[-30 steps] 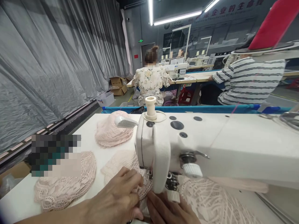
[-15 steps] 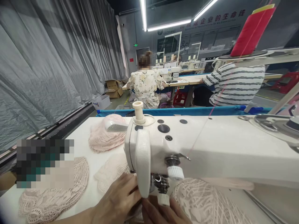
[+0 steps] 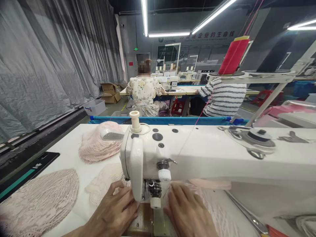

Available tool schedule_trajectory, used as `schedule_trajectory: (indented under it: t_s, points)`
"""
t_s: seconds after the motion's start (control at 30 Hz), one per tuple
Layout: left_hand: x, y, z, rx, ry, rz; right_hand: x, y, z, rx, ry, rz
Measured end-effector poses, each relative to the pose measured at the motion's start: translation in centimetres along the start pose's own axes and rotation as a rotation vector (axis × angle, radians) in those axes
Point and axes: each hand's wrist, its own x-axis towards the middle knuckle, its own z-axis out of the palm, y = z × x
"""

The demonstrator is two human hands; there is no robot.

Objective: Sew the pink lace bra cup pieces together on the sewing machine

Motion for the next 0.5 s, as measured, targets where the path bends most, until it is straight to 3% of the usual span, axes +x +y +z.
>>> schedule_trajectory:
  t_s: [0.13,0.27,0.4,0.5]
  points:
    - [0.1,-0.2,-0.5,-0.047,-0.041,-0.004,0.6,-1.5,0.8,0.288,-0.060,-0.104]
    - [0.0,-0.7,-0.7,-0.108,-0.093,-0.007,1.6,-2.4,0.4,0.562,-0.117,-0.045]
    - [0.1,-1.0,-0.7,-0.129,-0.080,-0.025,2.0,-2.4,0.5,0.653,-0.077,0.069]
    - [0.2,-1.0,-0.7,-0.125,-0.049,-0.040,2.0,-2.2,0.9,0.622,-0.090,0.072]
